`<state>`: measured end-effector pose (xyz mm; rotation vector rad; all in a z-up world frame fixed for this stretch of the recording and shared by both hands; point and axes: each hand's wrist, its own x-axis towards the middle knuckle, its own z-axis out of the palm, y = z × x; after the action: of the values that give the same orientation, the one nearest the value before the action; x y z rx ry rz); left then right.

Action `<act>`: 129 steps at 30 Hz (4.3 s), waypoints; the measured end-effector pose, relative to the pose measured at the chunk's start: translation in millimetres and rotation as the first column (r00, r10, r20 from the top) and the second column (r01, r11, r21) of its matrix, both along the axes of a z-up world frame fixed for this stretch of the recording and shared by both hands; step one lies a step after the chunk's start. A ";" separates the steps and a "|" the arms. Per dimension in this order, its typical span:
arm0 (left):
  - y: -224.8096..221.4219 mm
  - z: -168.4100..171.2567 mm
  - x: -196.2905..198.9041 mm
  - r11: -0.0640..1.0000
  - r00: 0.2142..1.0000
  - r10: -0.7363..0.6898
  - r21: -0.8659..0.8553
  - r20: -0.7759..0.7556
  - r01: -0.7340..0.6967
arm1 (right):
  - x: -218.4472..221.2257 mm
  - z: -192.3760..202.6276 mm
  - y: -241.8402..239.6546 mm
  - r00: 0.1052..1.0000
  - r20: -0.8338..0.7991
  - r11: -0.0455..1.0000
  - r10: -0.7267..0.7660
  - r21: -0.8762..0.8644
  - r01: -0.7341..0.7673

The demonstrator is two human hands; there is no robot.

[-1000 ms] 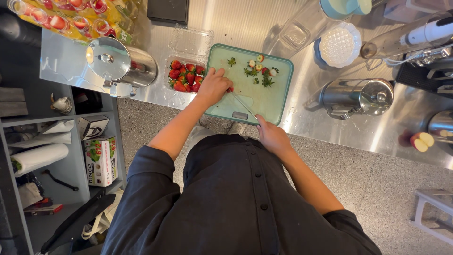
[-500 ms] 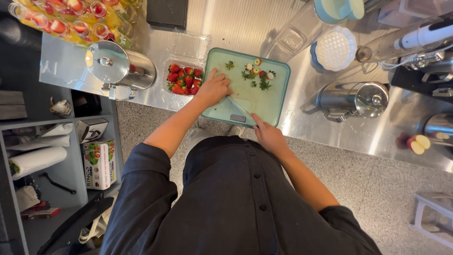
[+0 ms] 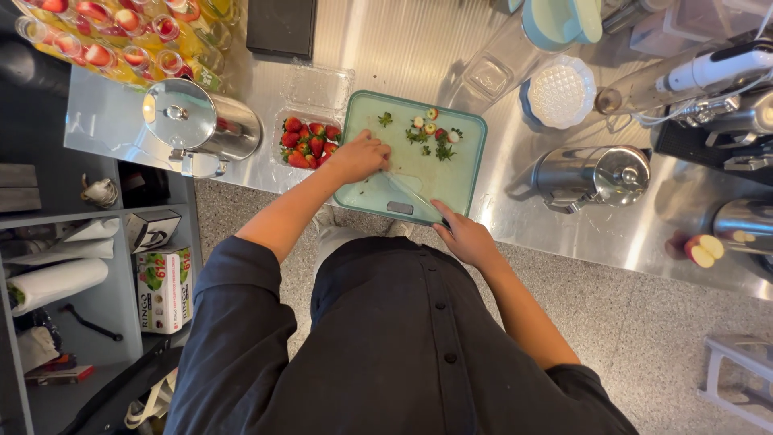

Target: Cutting strawberries on a cutting board and placing the slices into glass bottles.

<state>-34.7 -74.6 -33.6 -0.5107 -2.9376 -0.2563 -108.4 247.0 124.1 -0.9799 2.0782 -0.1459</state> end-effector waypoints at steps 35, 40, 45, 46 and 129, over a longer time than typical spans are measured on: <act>96.5 23.8 48.8 -0.215 0.862 0.163 0.870 0.480 -0.444 | -30.4 -90.8 48.4 0.777 -0.602 0.910 -0.184 -0.403 -0.096; 123.4 52.9 57.2 -0.542 0.880 0.147 0.781 0.452 -0.311 | -29.0 -80.5 9.1 0.820 -0.462 0.781 -0.338 -0.623 -0.029; 117.6 94.9 75.7 -0.270 0.898 0.132 0.887 0.420 -0.375 | 37.4 -46.6 -55.3 0.580 0.770 0.471 -0.267 -0.421 0.775; 102.8 109.8 84.5 -0.267 0.899 0.136 0.890 0.415 -0.370 | 46.8 -38.6 -70.7 0.584 0.768 0.471 -0.261 -0.427 0.772; -618.2 141.1 111.3 0.782 0.773 0.557 0.505 -0.304 -0.365 | 185.3 55.7 -456.3 0.404 0.808 -0.117 -0.428 -0.493 0.862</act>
<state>76.6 -692.9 107.5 0.2254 -2.3505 -0.5985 76.9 -209.3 179.8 -0.1103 1.7190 -2.1835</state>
